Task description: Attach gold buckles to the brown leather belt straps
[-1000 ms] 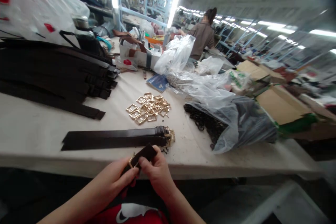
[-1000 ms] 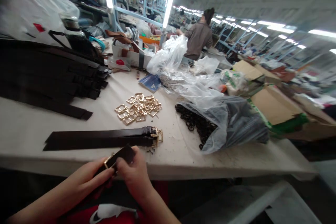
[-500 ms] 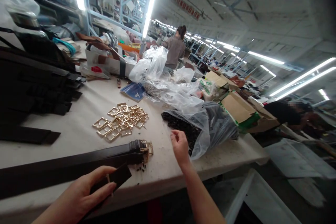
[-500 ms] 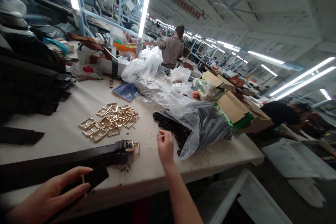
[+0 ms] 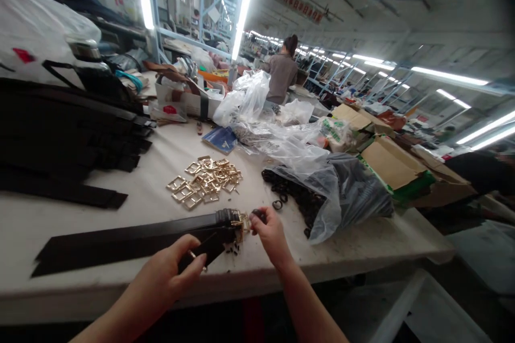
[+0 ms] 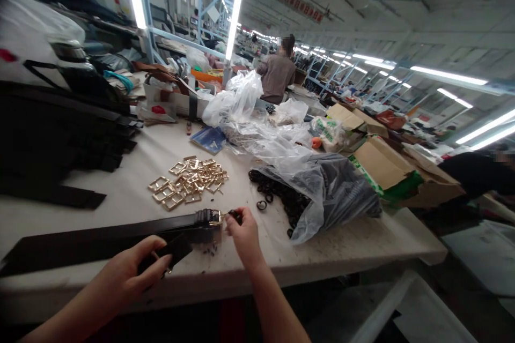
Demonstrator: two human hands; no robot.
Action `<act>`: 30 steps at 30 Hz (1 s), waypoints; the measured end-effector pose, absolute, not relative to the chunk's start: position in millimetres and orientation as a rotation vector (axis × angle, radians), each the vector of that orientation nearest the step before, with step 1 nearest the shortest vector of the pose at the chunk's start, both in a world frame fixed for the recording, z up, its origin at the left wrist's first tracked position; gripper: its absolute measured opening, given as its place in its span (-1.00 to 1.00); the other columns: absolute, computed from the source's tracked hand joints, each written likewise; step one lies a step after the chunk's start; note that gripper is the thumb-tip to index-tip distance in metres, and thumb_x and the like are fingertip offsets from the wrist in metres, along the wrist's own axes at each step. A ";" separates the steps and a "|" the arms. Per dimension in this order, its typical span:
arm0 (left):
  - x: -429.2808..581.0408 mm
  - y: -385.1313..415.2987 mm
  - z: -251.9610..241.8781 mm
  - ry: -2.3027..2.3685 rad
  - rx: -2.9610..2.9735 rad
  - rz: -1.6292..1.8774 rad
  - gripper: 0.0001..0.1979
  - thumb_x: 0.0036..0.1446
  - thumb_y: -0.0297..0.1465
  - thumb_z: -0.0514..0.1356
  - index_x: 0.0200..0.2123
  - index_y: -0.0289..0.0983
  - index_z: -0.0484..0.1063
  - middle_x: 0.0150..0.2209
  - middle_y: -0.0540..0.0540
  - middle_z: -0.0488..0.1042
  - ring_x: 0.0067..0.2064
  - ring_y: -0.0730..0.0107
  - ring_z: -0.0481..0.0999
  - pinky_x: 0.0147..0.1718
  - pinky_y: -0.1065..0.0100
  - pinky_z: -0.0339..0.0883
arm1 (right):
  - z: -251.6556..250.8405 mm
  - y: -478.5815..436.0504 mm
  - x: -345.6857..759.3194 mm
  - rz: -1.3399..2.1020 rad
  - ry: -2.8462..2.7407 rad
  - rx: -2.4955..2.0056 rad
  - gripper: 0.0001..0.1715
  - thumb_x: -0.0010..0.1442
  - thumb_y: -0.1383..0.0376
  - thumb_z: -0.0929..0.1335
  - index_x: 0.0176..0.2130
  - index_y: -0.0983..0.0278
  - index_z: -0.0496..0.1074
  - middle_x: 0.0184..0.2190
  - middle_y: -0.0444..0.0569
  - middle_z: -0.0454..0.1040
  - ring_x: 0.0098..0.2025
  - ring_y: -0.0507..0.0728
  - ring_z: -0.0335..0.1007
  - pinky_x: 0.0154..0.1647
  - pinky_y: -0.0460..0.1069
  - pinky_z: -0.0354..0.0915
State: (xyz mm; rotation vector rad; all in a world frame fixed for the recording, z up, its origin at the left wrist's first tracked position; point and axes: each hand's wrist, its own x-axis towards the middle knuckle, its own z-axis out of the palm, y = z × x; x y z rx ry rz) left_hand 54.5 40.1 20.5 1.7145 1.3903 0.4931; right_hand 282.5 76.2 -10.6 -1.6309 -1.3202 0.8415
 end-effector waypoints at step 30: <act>41.6 23.3 16.1 1.415 1.648 0.720 -0.78 0.09 -0.25 0.06 -0.23 -0.22 0.28 -0.40 0.01 0.43 -0.38 0.37 0.42 -0.38 0.42 0.22 | 2.7 23.5 162.1 1.731 -0.495 -0.792 -0.66 0.00 0.25 0.39 -0.18 0.22 0.30 -0.20 -0.03 0.50 -0.15 0.12 0.40 -0.02 0.09 0.20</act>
